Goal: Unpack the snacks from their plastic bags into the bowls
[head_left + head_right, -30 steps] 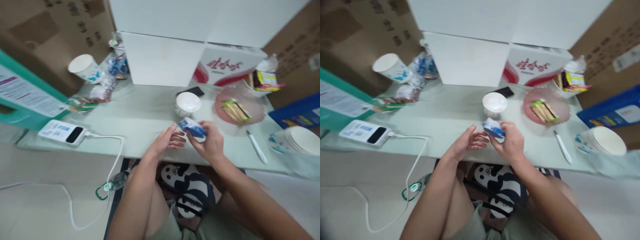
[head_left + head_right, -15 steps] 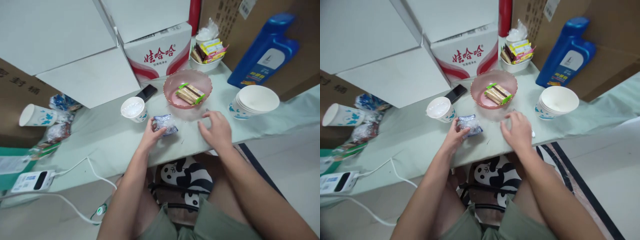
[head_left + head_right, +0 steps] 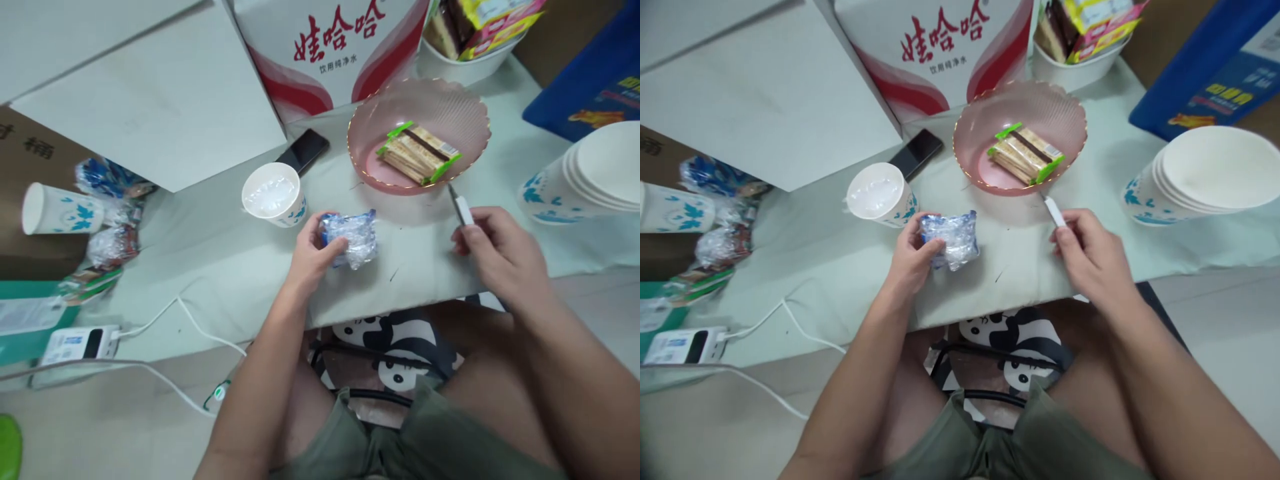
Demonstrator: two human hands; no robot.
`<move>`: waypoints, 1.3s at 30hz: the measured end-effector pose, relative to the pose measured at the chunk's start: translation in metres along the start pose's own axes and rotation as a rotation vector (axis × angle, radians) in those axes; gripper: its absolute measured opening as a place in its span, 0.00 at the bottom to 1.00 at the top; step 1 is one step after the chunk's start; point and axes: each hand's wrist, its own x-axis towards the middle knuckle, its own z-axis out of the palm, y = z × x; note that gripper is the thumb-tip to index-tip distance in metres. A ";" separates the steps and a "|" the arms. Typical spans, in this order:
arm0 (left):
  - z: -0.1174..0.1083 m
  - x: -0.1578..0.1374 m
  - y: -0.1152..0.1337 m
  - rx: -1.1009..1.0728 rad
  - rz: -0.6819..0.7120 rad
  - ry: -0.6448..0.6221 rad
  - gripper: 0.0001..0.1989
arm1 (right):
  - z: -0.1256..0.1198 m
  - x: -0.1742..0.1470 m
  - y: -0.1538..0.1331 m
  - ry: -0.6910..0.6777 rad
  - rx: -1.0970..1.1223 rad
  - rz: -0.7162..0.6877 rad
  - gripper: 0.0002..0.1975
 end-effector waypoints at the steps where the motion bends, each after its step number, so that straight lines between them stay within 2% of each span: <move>1: 0.001 0.000 0.000 0.009 -0.001 -0.010 0.25 | 0.006 -0.002 -0.007 -0.046 0.116 -0.064 0.14; 3: 0.002 0.002 -0.001 0.047 -0.024 -0.003 0.30 | 0.019 -0.006 -0.021 -0.120 0.212 -0.187 0.14; 5: 0.004 0.003 -0.002 0.115 -0.025 0.006 0.33 | 0.031 -0.008 -0.031 -0.135 0.182 -0.290 0.13; 9: 0.009 0.002 -0.004 0.290 0.084 -0.106 0.37 | 0.045 -0.008 -0.037 -0.104 0.134 -0.361 0.13; 11: 0.010 0.001 -0.004 0.361 0.126 -0.162 0.38 | 0.047 -0.009 -0.037 -0.095 0.097 -0.356 0.14; 14: 0.011 -0.001 -0.003 0.420 0.139 -0.179 0.38 | 0.046 -0.009 -0.037 -0.109 0.017 -0.327 0.14; 19: 0.010 0.001 -0.005 0.428 0.110 -0.136 0.39 | 0.038 -0.008 -0.033 -0.193 -0.087 -0.244 0.16; 24: 0.006 0.005 -0.012 0.488 0.103 -0.080 0.37 | 0.016 -0.010 -0.016 -0.221 -0.156 -0.192 0.16; 26: 0.005 0.004 -0.013 0.578 0.180 -0.019 0.37 | 0.006 -0.009 -0.007 -0.150 -0.171 -0.139 0.16; 29: 0.006 0.001 -0.011 0.732 0.366 0.082 0.37 | -0.001 -0.002 0.004 -0.020 -0.290 -0.039 0.15; 32: 0.010 -0.001 -0.006 0.791 0.456 0.060 0.28 | 0.001 0.006 0.011 0.026 -0.407 0.015 0.13; 36: 0.014 0.002 -0.001 0.721 0.393 0.111 0.10 | 0.008 0.012 0.020 0.068 -0.453 -0.022 0.10; 39: 0.015 0.002 0.002 0.596 0.346 0.120 0.07 | 0.008 0.016 0.026 0.112 -0.486 -0.064 0.09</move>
